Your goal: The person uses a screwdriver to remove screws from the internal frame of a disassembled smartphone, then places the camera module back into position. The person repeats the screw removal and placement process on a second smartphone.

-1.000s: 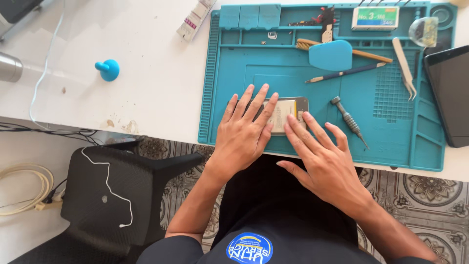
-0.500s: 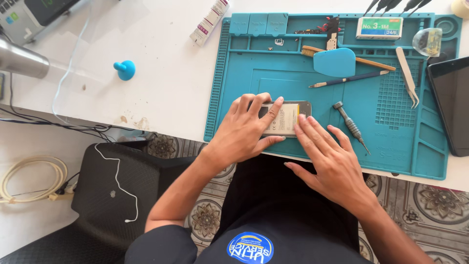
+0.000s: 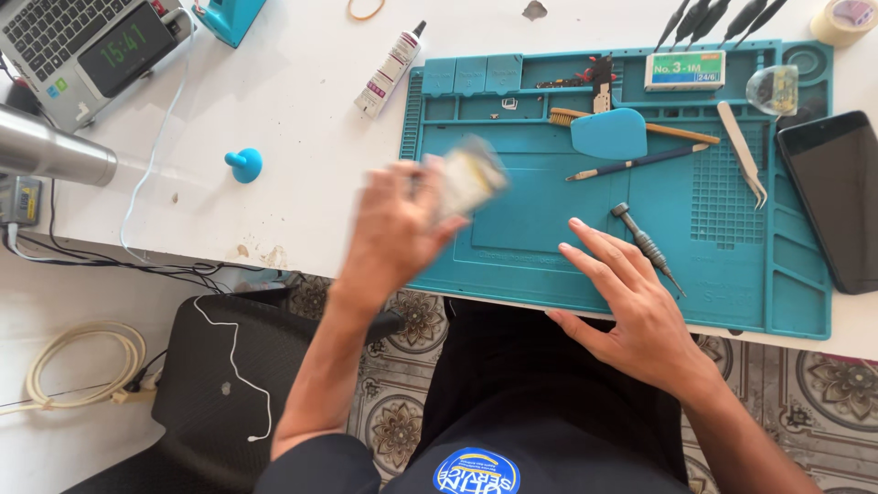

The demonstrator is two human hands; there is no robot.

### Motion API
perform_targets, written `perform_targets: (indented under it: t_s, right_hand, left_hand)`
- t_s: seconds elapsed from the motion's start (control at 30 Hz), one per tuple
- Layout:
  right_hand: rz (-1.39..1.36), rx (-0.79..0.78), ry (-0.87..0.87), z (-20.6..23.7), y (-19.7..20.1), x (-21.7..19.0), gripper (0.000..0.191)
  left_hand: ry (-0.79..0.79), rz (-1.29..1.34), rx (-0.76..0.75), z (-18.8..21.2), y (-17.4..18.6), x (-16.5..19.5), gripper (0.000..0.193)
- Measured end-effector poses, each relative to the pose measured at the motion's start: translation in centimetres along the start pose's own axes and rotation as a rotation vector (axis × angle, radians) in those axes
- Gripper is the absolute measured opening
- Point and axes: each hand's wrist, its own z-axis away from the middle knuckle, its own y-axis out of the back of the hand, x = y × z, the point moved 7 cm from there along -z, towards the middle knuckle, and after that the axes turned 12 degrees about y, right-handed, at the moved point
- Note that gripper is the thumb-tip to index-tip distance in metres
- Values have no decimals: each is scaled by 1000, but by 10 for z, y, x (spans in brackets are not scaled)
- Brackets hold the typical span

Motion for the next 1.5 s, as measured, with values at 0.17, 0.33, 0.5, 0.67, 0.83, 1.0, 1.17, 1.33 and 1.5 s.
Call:
perform_targets:
  t_s: [0.17, 0.33, 0.5, 0.67, 0.83, 1.0, 1.17, 1.33, 1.5]
  right_hand:
    - [26, -22, 3, 2, -4, 1, 61]
    - [61, -13, 7, 2, -8, 1, 67]
    - [92, -15, 26, 3, -12, 1, 70]
    - [94, 1, 26, 2, -9, -1, 76]
    - [95, 11, 40, -1, -5, -2, 76]
    - [42, 37, 60, 1, 4, -3, 75]
    - [-9, 308, 306, 17, 67, -2, 37]
    - [585, 235, -158, 40, 153, 69, 47]
    - [797, 44, -463, 50, 165, 112, 80]
  left_hand:
    - [411, -102, -29, 11, 5, -77, 79]
    - [561, -150, 56, 29, -2, -92, 75]
    - [693, -85, 8, 32, -19, -97, 79]
    - [753, -123, -24, 36, -25, -88, 81]
    - [754, -97, -66, 33, -28, -78, 79]
    - [689, -73, 71, 41, -23, -59, 66]
    - [585, -78, 164, 42, -19, -62, 59]
    - [668, 40, 184, 44, -26, -88, 67]
    - [460, 190, 508, 44, -11, -44, 61]
